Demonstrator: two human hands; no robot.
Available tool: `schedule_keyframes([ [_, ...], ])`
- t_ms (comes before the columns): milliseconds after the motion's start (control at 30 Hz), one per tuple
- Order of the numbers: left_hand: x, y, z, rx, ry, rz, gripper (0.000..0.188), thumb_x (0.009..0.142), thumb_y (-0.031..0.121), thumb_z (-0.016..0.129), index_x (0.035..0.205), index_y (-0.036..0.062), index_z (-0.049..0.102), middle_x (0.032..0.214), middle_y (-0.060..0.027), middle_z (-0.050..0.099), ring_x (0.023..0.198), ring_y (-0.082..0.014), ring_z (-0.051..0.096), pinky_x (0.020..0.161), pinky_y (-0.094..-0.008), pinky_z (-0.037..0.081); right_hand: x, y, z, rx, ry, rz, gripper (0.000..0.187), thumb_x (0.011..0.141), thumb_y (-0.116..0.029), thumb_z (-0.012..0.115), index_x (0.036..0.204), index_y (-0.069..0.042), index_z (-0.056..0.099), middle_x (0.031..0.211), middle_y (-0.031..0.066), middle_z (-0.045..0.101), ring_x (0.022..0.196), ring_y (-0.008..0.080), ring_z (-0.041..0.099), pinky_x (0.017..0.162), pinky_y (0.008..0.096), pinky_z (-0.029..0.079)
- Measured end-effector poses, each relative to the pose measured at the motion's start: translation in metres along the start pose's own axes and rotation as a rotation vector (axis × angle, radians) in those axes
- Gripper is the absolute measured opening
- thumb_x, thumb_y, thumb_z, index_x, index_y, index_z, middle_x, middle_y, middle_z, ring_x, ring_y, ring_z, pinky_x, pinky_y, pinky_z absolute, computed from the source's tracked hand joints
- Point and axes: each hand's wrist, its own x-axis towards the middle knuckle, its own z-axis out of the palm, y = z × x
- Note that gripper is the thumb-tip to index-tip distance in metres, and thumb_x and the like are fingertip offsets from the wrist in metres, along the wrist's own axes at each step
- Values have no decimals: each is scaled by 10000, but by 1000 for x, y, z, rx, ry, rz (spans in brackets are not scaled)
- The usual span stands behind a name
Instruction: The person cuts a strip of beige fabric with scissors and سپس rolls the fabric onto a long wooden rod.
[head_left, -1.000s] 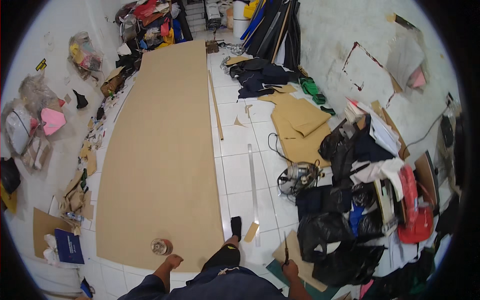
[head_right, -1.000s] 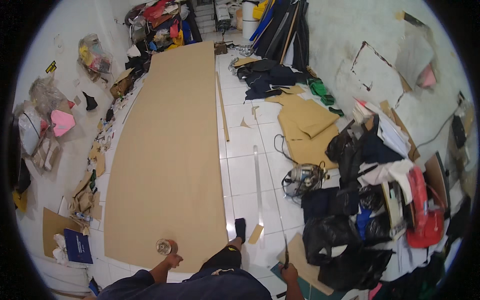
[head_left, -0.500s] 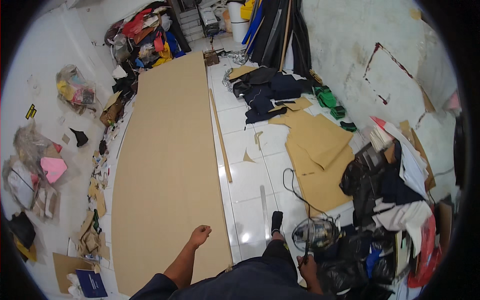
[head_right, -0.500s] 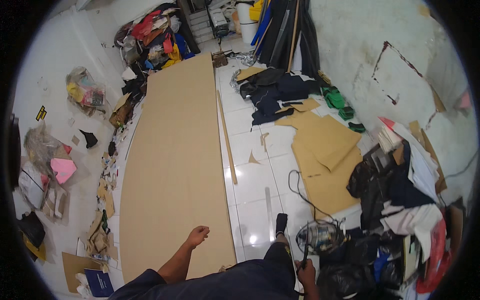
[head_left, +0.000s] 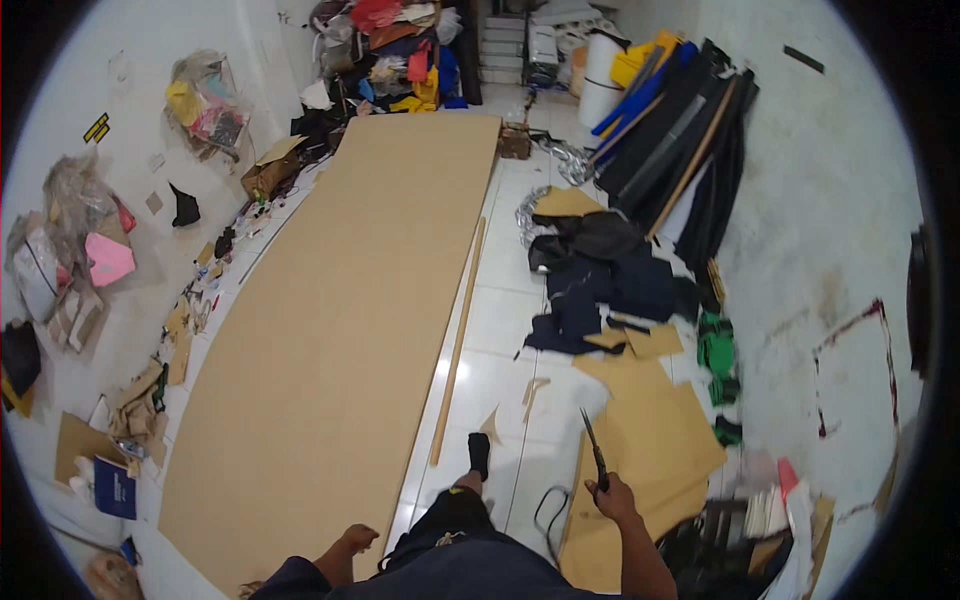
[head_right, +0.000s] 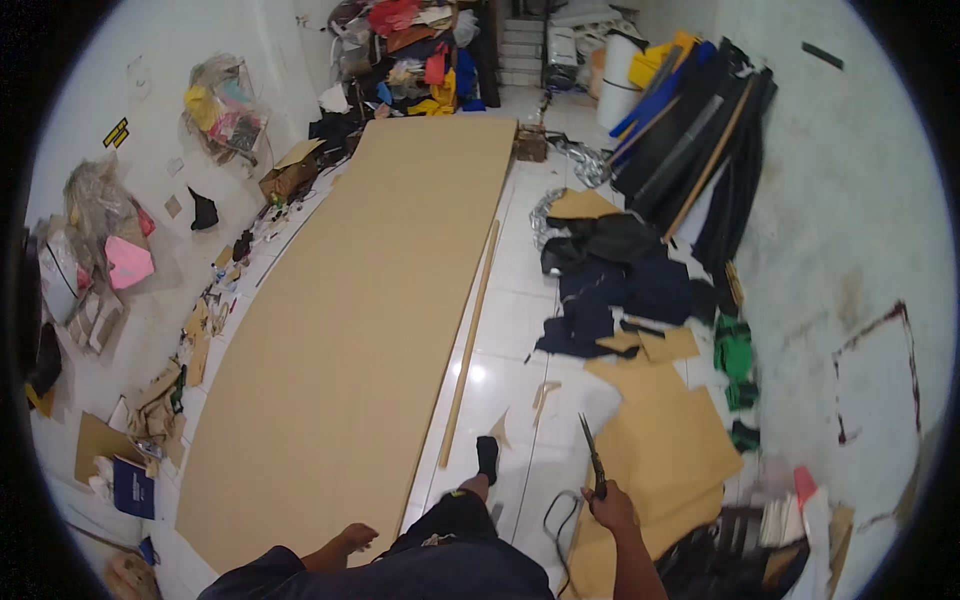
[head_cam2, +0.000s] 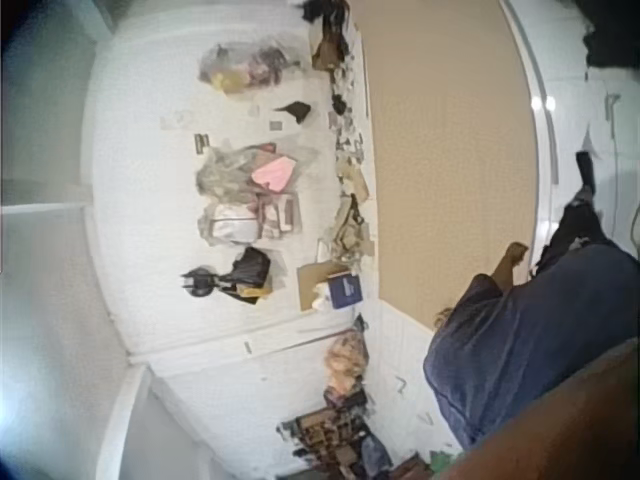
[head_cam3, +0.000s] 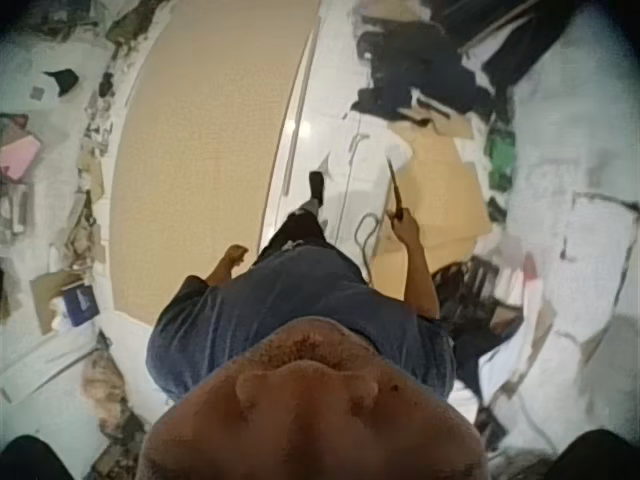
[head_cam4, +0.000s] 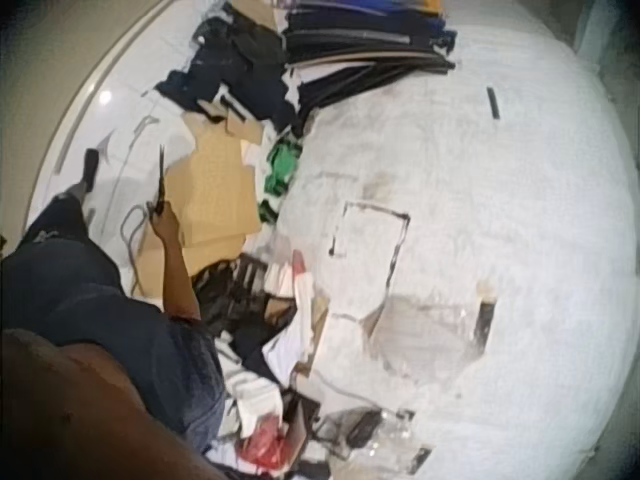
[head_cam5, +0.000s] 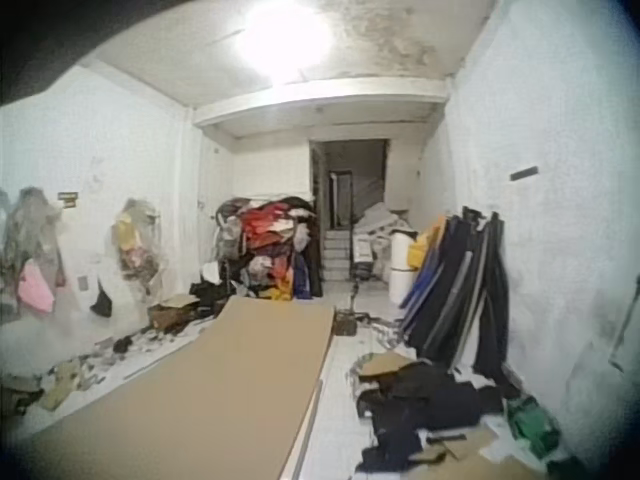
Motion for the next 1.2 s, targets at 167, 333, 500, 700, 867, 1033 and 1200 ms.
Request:
schedule_keyframes([
  [167, 97, 125, -72, -79, 104, -28, 364, 855, 360, 626, 960, 27, 727, 736, -140, 665, 572, -253, 620, 527, -400, 519, 167, -25, 6, 17, 69, -51, 493, 845, -508, 650, 843, -16, 613, 826, 233, 663, 857, 411, 651, 760, 487, 489],
  [333, 145, 348, -161, 33, 364, 500, 391, 855, 366, 602, 903, -8, 708, 947, -203, 694, 901, -288, 666, 794, -408, 518, 253, -75, -25, 78, -115, 99, 502, 844, -505, 664, 809, -8, 599, 793, 221, 655, 817, 387, 655, 741, 456, 490],
  [500, 166, 613, -244, -260, 322, 471, 387, 854, 265, 651, 1108, -26, 634, 936, -132, 667, 797, -201, 637, 672, -331, 511, 374, -110, -66, 251, -80, 80, 551, 866, -547, 610, 906, 3, 586, 826, 226, 653, 875, 414, 645, 749, 464, 485],
  [700, 247, 773, -272, -378, 304, 395, 393, 825, 288, 675, 1075, -15, 660, 894, -133, 680, 718, -176, 626, 666, -322, 513, 611, -170, -168, 211, -227, 78, 578, 879, -550, 590, 1028, 5, 526, 961, 270, 645, 991, 433, 620, 824, 470, 476],
  [867, 306, 837, -287, -219, 325, 336, 372, 790, 328, 678, 979, 11, 717, 1036, -204, 688, 992, -313, 646, 876, -392, 503, 832, -278, -267, -9, -278, -141, 583, 874, -558, 603, 1048, -4, 552, 1007, 246, 651, 1011, 398, 625, 835, 449, 471],
  [1033, 360, 875, -334, -239, 314, 111, 345, 814, 337, 631, 938, 31, 730, 938, -181, 709, 899, -317, 672, 828, -406, 518, 1015, -427, -310, -167, -416, -307, 547, 858, -528, 646, 998, -10, 539, 877, 193, 658, 864, 334, 654, 759, 417, 488],
  [1200, 439, 976, -407, -35, 126, -125, 353, 859, 346, 539, 966, 73, 736, 927, -189, 703, 858, -325, 677, 802, -409, 524, 1179, -468, -267, -146, -473, -496, 494, 824, -426, 728, 1017, -18, 528, 862, 188, 654, 819, 324, 651, 728, 408, 488],
])
